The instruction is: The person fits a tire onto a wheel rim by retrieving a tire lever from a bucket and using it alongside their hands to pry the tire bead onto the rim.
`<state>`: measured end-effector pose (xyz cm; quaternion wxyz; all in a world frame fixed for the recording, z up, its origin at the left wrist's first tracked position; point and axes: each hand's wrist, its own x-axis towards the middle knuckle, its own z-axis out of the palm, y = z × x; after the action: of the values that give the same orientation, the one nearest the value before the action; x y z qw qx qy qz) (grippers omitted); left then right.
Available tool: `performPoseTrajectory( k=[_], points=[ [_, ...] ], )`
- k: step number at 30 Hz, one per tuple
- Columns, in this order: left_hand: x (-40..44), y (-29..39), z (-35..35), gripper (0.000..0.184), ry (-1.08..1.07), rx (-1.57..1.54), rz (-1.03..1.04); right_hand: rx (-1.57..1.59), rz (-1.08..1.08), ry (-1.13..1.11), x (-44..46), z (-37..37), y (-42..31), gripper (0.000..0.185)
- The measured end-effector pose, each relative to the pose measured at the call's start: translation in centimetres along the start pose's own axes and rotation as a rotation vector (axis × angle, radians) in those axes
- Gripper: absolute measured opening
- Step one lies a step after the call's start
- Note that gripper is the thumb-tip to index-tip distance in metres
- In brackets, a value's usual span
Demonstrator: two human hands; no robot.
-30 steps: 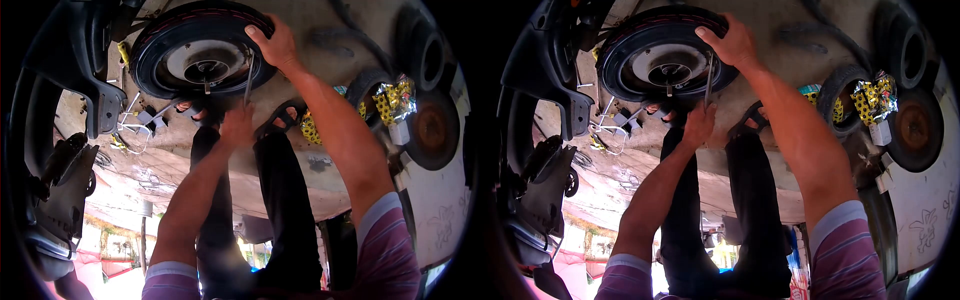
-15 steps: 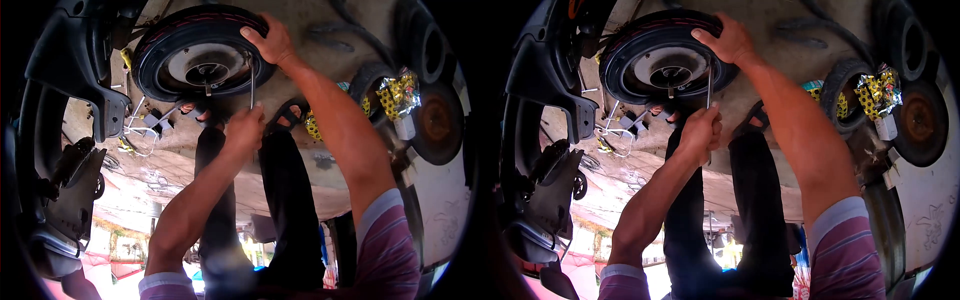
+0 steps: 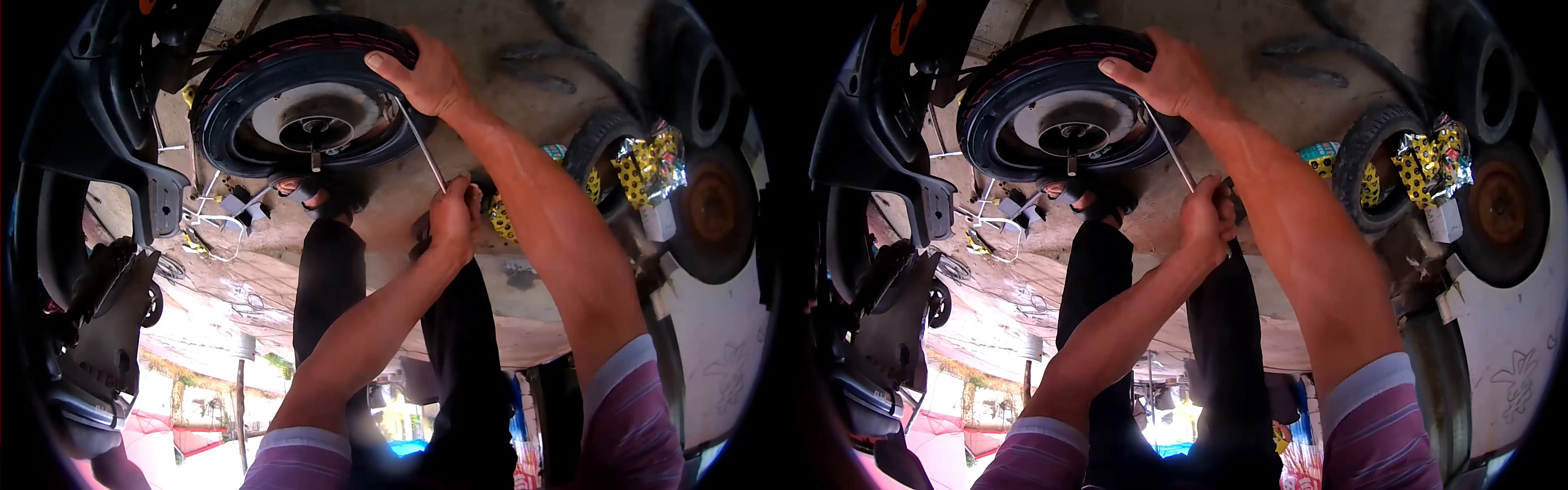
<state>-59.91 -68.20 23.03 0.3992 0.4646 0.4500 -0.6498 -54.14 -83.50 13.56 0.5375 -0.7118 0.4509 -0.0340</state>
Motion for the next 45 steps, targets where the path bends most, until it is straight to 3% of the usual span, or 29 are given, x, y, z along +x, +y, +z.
performPoseTrajectory(
  k=[1, 3, 8, 10, 11, 13, 19, 22, 24, 25, 27, 29, 31, 35, 36, 39, 45],
  points=[
    [1.8, -1.0, 0.8, 0.027, -0.005, -0.021, 0.017, 0.003, 0.003, -0.014, 0.0, -0.1, 0.0, 0.074],
    [10.9, -6.6, -0.1, 0.029, -0.062, -0.020, 0.286, -0.027, 0.016, -0.016, 0.5, -0.3, -0.3, 0.078],
    [16.6, -6.9, 0.7, 0.033, 0.171, 0.091, 0.690, -0.065, 0.015, 0.017, 0.9, 0.0, 0.7, 0.086],
    [16.7, -4.5, -1.9, 0.037, 0.234, 0.188, 0.601, -0.068, -0.011, 0.039, 1.2, 0.3, 1.1, 0.086],
    [16.4, -2.5, -4.4, 0.038, 0.264, 0.227, 0.410, -0.077, -0.012, 0.048, 1.0, 0.5, 0.9, 0.086],
    [19.0, -1.6, -9.5, 0.040, 0.439, 0.695, 0.677, -0.129, -0.035, 0.058, 0.7, 0.4, 0.4, 0.078],
    [10.8, -0.2, -9.6, 0.030, 0.156, 0.580, 0.383, 0.052, -0.029, 0.049, 1.2, 0.7, 1.3, 0.081],
    [5.9, 1.6, -14.1, 0.022, 0.141, 1.110, 0.686, 0.007, -0.022, 0.028, 1.3, 0.6, 1.4, 0.081],
    [-0.9, 5.3, -13.9, 0.024, 0.189, 1.225, 0.706, 0.030, -0.044, 0.047, 1.3, 0.7, 1.3, 0.080],
    [-4.9, 8.2, -12.5, 0.027, 0.240, 1.202, 0.602, 0.039, -0.049, 0.058, 1.1, 0.7, 1.2, 0.079],
    [-9.1, 12.0, -13.5, 0.029, 0.163, 1.321, 0.666, -0.003, -0.037, 0.053, 1.1, 0.2, 0.7, 0.078],
    [-12.2, 16.7, -13.4, 0.032, 0.072, 1.675, 0.742, -0.019, -0.022, 0.044, 0.8, 0.1, 0.4, 0.076],
    [-14.1, 20.1, -12.1, 0.031, 0.112, 1.905, 0.609, -0.011, -0.020, 0.034, 0.8, 0.2, 0.4, 0.075],
    [-14.0, 23.4, -9.4, 0.029, 0.079, 2.179, 0.577, -0.021, -0.008, 0.046, 0.5, 0.4, 0.4, 0.075],
    [-13.2, 23.8, -9.5, 0.029, 0.030, 2.189, 0.671, -0.024, -0.013, 0.058, 0.5, 0.5, 0.7, 0.075],
    [-12.2, 24.8, -6.5, 0.027, 0.070, 2.330, 0.443, -0.033, -0.008, 0.063, 0.5, 0.4, 0.7, 0.075],
    [-9.7, 26.9, -5.3, 0.015, 0.041, 2.479, 0.499, -0.049, -0.026, 0.059, 0.5, 0.6, 1.2, 0.075]
  ],
)
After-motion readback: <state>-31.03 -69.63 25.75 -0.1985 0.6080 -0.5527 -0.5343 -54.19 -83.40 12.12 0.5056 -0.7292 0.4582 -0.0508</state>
